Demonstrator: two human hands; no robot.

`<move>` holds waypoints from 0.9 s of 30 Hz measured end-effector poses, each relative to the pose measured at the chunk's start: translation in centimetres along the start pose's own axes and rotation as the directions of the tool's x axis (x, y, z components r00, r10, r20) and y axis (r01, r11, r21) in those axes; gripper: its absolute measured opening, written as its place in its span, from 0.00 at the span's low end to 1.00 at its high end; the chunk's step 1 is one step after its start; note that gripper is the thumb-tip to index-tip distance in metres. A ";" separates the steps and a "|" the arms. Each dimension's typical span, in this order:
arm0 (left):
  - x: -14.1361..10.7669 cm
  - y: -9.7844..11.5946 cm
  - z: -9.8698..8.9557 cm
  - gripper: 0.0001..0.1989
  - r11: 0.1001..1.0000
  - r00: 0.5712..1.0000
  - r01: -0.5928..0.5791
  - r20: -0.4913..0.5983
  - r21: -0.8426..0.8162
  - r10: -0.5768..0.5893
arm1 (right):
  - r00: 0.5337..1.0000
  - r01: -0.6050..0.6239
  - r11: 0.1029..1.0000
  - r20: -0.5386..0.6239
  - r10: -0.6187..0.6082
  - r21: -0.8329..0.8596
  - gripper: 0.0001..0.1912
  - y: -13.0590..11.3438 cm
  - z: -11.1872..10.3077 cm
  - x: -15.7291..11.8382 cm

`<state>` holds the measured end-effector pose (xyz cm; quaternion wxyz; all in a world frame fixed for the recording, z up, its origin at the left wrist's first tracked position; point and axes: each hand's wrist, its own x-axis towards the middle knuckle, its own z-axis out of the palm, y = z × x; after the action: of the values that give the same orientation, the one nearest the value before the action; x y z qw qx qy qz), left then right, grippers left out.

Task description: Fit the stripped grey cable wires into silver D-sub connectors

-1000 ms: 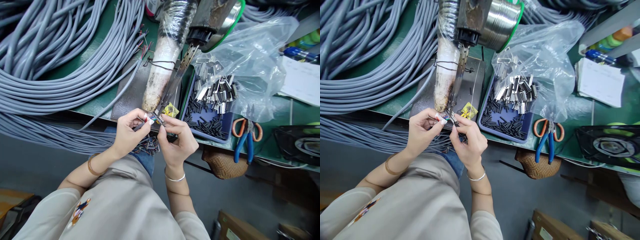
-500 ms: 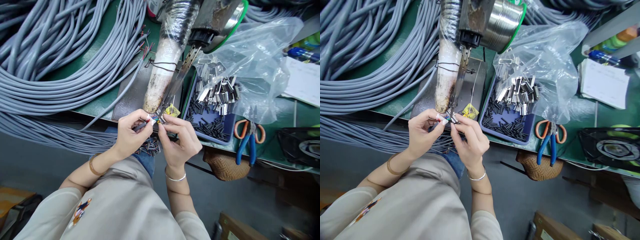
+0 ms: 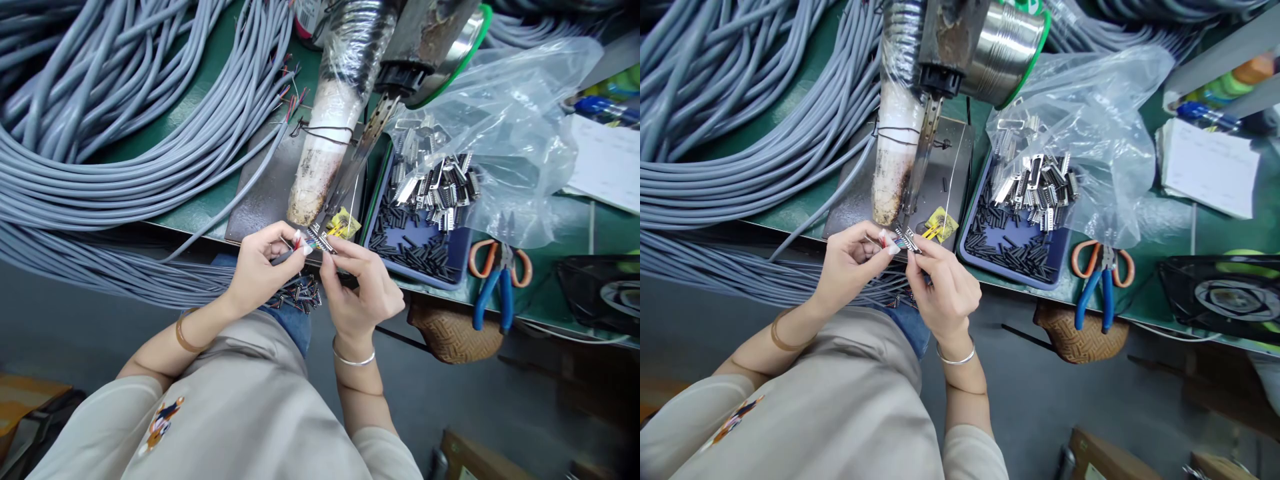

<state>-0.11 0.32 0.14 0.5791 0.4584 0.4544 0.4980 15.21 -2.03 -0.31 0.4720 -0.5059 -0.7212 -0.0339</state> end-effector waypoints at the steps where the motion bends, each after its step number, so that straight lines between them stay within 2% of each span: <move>1: 0.0 -0.1 -0.1 0.10 0.998 0.999 0.035 0.021 -0.059 -0.034 | 1.000 -0.015 1.000 -0.007 0.015 0.015 0.09 0.0 -0.1 0.0; 4: 0.0 -0.4 -0.6 0.12 0.967 0.990 0.129 0.088 -0.219 -0.113 | 0.994 -0.108 0.989 -0.011 0.110 0.102 0.09 -0.1 -0.2 -0.2; 8: -0.2 -0.3 -1.0 0.09 0.929 0.967 0.238 0.160 -0.284 -0.199 | 0.956 -0.294 0.925 0.074 0.284 0.242 0.07 -0.4 -0.5 -0.4; 10: -0.3 -0.1 -1.0 0.09 0.911 0.956 0.279 0.174 -0.305 -0.235 | 0.946 -0.324 0.910 0.107 0.306 0.260 0.06 -0.6 -0.6 -0.6; 13: -0.4 0.3 -1.1 0.08 0.885 0.943 0.322 0.193 -0.337 -0.270 | 0.953 -0.300 0.921 0.110 0.281 0.248 0.05 -0.6 -0.7 -0.9; 15: -0.4 0.4 -1.1 0.09 0.872 0.938 0.337 0.205 -0.355 -0.279 | 0.960 -0.280 0.933 0.043 0.277 0.228 0.04 -0.4 -0.7 -1.2; 17: -0.5 0.4 -1.2 0.10 0.867 0.936 0.342 0.211 -0.363 -0.281 | 0.962 -0.223 0.953 -0.109 0.249 0.204 0.06 -0.2 -0.6 -1.4; 20: -0.5 0.2 -1.3 0.11 0.873 0.937 0.341 0.205 -0.348 -0.284 | 0.910 -0.098 0.973 -0.376 0.173 0.210 0.08 -0.1 -0.4 -1.3; 22: -0.5 0.1 -1.3 0.11 0.879 0.941 0.331 0.191 -0.343 -0.280 | 0.890 -0.073 0.969 -0.423 0.171 0.238 0.11 -0.3 -0.4 -1.2; 24: -0.4 0.1 -1.3 0.12 0.880 0.945 0.322 0.177 -0.349 -0.275 | 0.921 -0.090 0.965 -0.348 0.175 0.246 0.12 -0.4 -0.5 -1.2; 27: -0.2 0.0 -1.3 0.14 0.875 0.950 0.310 0.160 -0.373 -0.268 | 0.981 -0.074 0.978 -0.163 0.107 0.197 0.11 -0.2 -0.6 -1.7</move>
<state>-1.38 0.26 -0.09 0.7500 0.2847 0.3776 0.4625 15.46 -3.66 -1.15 0.5798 -0.4862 -0.6537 0.0130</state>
